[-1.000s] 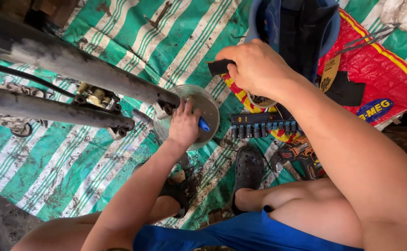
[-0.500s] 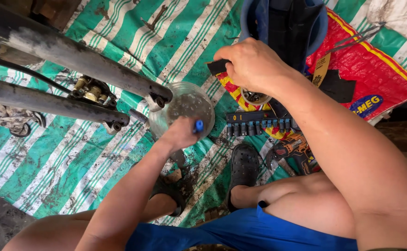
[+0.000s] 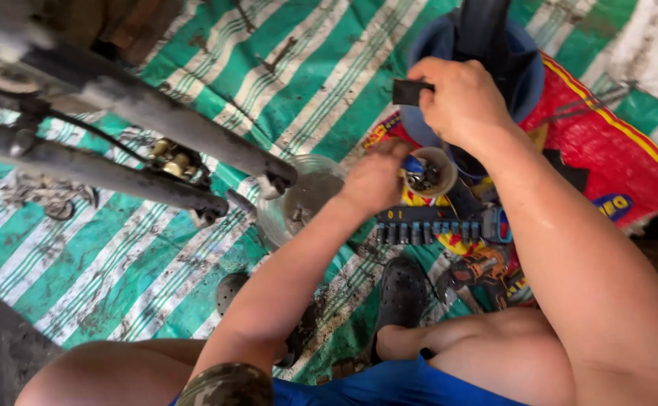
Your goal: The person cleans the front forks of a motorcycle using a blue brush and a yellow sponge. They scrub the metal tubes with the brush and then wipe them with the sponge, occasionally dipping the tools into a container of liquid.
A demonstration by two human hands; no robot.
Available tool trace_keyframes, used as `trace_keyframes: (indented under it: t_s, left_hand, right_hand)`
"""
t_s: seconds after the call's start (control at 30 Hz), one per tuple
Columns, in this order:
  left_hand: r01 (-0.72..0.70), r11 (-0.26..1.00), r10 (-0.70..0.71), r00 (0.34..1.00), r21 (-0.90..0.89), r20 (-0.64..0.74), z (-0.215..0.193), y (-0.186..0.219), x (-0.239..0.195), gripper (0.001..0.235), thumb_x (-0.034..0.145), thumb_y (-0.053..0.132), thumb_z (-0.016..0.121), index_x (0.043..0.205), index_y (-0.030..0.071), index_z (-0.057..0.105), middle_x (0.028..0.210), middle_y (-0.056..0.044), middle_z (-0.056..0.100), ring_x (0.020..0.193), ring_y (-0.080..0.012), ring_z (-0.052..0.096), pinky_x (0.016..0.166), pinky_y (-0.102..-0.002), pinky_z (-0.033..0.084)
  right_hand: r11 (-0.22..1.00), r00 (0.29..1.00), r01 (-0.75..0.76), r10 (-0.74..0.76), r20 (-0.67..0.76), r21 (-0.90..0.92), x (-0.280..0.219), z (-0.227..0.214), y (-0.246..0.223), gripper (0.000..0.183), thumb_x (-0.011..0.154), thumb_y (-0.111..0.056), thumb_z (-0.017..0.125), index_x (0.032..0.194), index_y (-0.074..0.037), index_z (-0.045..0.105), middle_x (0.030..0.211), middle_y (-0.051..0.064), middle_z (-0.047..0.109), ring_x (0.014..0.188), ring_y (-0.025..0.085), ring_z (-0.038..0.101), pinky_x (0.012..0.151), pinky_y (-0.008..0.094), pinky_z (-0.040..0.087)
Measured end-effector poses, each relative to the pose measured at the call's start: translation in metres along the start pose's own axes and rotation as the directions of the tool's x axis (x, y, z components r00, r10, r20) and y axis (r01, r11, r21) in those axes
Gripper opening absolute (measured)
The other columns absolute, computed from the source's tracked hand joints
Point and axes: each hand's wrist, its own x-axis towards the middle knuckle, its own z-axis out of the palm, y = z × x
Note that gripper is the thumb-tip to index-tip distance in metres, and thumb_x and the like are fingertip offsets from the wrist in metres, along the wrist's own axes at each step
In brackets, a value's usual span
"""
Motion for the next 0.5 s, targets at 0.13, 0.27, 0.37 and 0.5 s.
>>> trace_keyframes:
  t_s: [0.13,0.27,0.37,0.5]
  left_hand:
    - [-0.005,1.000,0.011,0.966,-0.025,0.257,-0.008,0.013,-0.023,0.058,0.088,0.019,0.072,0.143,0.006,0.063,0.138,-0.019,0.072,0.105,-0.0427,0.078,0.087,-0.052,0.064]
    - [-0.124,0.992,0.119,0.904,-0.014,0.411,-0.064,-0.008,-0.073,0.036,0.088,0.012,0.067,0.124,0.010,0.072,0.120,-0.013,0.075,0.105,-0.0438,0.075,0.087,-0.053,0.063]
    - [-0.132,0.991,0.095,0.705,-0.001,0.703,-0.132,-0.024,-0.102,0.039,0.084,0.004,0.067,0.122,0.012,0.075,0.121,-0.012,0.077,0.117,-0.0417,0.072,0.103,-0.051,0.057]
    - [0.009,1.000,0.004,0.672,-0.013,0.741,-0.208,-0.038,-0.113,0.042,0.084,0.012,0.071,0.126,0.010,0.076,0.126,-0.011,0.080,0.117,-0.0375,0.073,0.098,-0.050,0.057]
  right_hand:
    - [0.998,0.998,-0.047,0.048,0.039,-0.032,0.012,0.009,0.003,0.031,0.097,-0.006,0.072,0.124,-0.012,0.085,0.086,0.017,0.080,0.067,0.043,0.072,0.066,0.053,0.060]
    - [0.987,0.989,0.148,-0.148,-0.005,0.059,0.036,0.005,-0.020,0.036,0.095,-0.004,0.075,0.129,-0.006,0.085,0.103,0.017,0.084,0.081,0.041,0.076,0.077,0.049,0.061]
    - [0.976,0.982,0.185,-0.178,-0.070,0.115,0.017,-0.005,-0.060,0.032,0.097,0.000,0.073,0.126,-0.005,0.086,0.090,0.017,0.082,0.066,0.041,0.071,0.065,0.051,0.058]
    - [0.948,0.942,0.313,-0.318,-0.112,-0.061,-0.031,0.006,-0.044,0.025,0.098,-0.002,0.075,0.119,-0.009,0.087,0.089,0.017,0.080,0.069,0.042,0.072,0.062,0.050,0.057]
